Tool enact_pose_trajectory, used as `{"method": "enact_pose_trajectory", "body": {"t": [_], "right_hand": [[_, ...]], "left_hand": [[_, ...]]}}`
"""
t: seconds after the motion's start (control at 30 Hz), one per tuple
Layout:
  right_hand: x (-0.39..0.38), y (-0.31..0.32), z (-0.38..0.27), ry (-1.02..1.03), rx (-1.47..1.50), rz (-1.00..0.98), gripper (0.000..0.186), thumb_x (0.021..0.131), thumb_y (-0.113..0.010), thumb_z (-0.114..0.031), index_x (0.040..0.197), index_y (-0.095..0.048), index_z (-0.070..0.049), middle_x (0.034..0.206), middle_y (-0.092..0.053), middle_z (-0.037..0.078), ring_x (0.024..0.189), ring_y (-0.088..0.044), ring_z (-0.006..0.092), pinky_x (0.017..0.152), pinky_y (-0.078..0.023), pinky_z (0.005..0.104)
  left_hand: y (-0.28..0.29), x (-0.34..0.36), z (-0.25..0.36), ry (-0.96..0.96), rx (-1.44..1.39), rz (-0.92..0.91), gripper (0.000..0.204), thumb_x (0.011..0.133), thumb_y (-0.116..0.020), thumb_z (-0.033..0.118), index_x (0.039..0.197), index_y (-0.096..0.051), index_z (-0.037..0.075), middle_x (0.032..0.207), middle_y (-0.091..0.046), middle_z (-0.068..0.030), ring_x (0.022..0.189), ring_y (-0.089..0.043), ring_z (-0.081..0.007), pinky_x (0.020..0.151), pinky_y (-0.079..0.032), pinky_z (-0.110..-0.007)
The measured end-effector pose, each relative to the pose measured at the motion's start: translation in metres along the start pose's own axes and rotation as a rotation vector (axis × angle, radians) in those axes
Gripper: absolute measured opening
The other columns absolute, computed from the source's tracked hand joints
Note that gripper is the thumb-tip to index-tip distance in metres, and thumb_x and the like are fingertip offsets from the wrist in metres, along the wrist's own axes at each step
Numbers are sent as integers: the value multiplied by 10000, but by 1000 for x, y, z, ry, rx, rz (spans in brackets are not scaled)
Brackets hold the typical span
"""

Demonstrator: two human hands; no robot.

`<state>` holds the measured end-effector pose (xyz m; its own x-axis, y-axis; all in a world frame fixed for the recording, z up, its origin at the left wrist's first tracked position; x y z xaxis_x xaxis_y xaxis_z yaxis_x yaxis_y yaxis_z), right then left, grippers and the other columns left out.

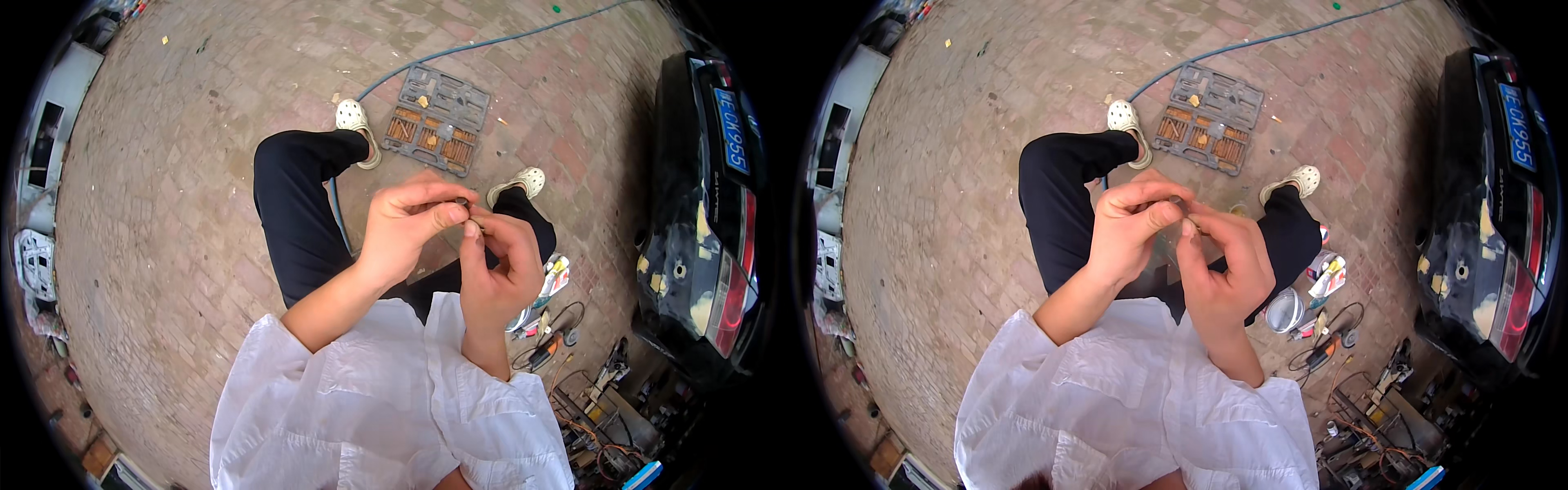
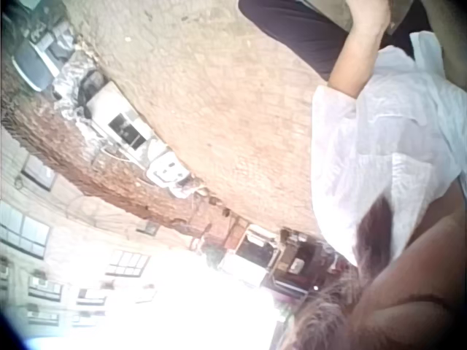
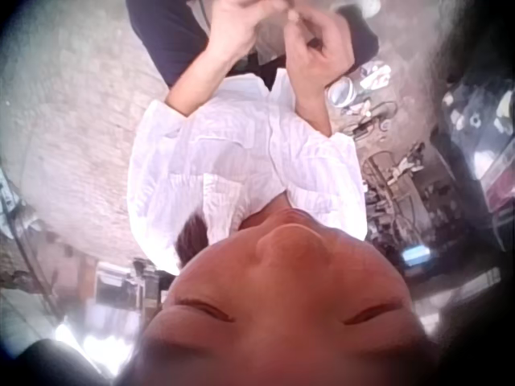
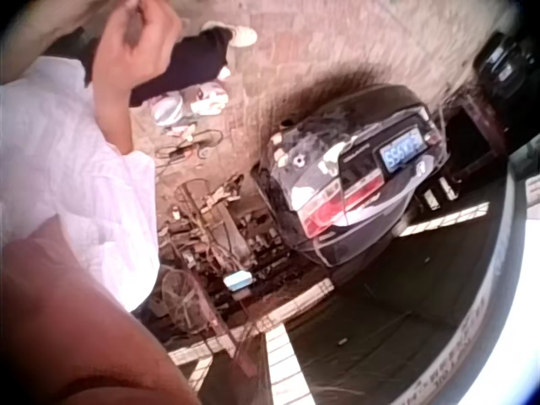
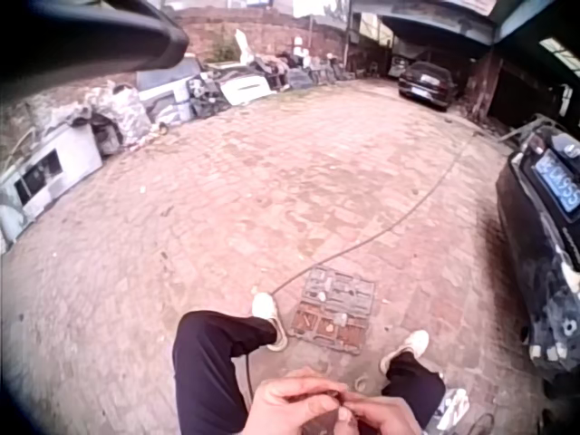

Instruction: The person holds a small metal mechanical component with a spring and uses a small pick to clear debris from it.

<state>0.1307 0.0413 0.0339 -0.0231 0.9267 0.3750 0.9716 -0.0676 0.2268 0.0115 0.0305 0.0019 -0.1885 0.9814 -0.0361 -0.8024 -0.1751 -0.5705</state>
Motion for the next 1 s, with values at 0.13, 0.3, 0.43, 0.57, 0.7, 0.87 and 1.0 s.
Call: {"method": "enact_pose_trajectory", "body": {"t": [0.13, 0.3, 0.43, 0.57, 0.7, 0.87, 1.0], "right_hand": [[0, 1, 1, -23, 2, -54, 128, 729, -697, 48, 840, -646, 10, 881, -683, 110, 749, -635, 175, 639, -527, 253], [1, 4, 1, -69, 37, -70, 125, 730, -693, 51, 838, -643, 13, 871, -679, 111, 747, -635, 159, 640, -532, 245], [4, 6, 1, -87, 52, -64, 126, 729, -691, 55, 837, -639, 15, 853, -672, 110, 730, -635, 145, 640, -534, 241], [4, 5, 5, -85, 58, -68, 126, 730, -692, 54, 836, -636, 17, 839, -666, 108, 718, -632, 142, 623, -523, 234], [3, 6, 7, -74, 65, -78, 123, 730, -692, 54, 831, -633, 19, 833, -662, 106, 706, -626, 136, 592, -502, 223], [4, 5, 7, -92, 83, -74, 119, 728, -693, 53, 824, -631, 19, 833, -664, 106, 710, -626, 136, 588, -502, 224], [4, 4, 7, -76, 63, -61, 117, 727, -690, 56, 822, -632, 19, 844, -666, 112, 717, -628, 136, 606, -515, 228]], "left_hand": [[3, -1, -1, 12, -64, 22, 177, 826, -683, 17, 995, -689, -34, 923, -612, -56, 850, -620, -138, 795, -491, -261], [1, -3, -2, 13, -58, 39, 191, 820, -687, 25, 1000, -677, -40, 915, -591, -42, 849, -586, -130, 767, -475, -257], [-1, -1, -1, 12, -65, 27, 186, 820, -686, 24, 994, -678, -41, 911, -591, -43, 852, -585, -130, 772, -474, -256], [0, -1, 0, -9, -10, 33, 187, 818, -691, 32, 989, -681, -43, 888, -588, -41, 843, -582, -126, 769, -471, -252], [-1, 0, 1, -2, 18, 35, 194, 815, -694, 31, 992, -681, -46, 880, -589, -39, 827, -581, -121, 752, -474, -250], [-3, 1, 2, 2, 11, 50, 197, 808, -696, 20, 992, -682, -48, 872, -589, -37, 808, -578, -118, 736, -470, -244], [-1, 2, 2, -36, 77, 22, 197, 804, -697, 15, 990, -685, -47, 865, -589, -37, 816, -575, -119, 738, -465, -243]]}}
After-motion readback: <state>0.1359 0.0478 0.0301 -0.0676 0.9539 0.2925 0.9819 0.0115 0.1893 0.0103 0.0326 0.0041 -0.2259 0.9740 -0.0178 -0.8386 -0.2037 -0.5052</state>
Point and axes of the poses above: each hand's wrist, its own x-axis towards the middle knuckle, its own y-axis out of the back of the hand, z = x × y, the point moved 1 cm from there along x, towards the middle knuckle
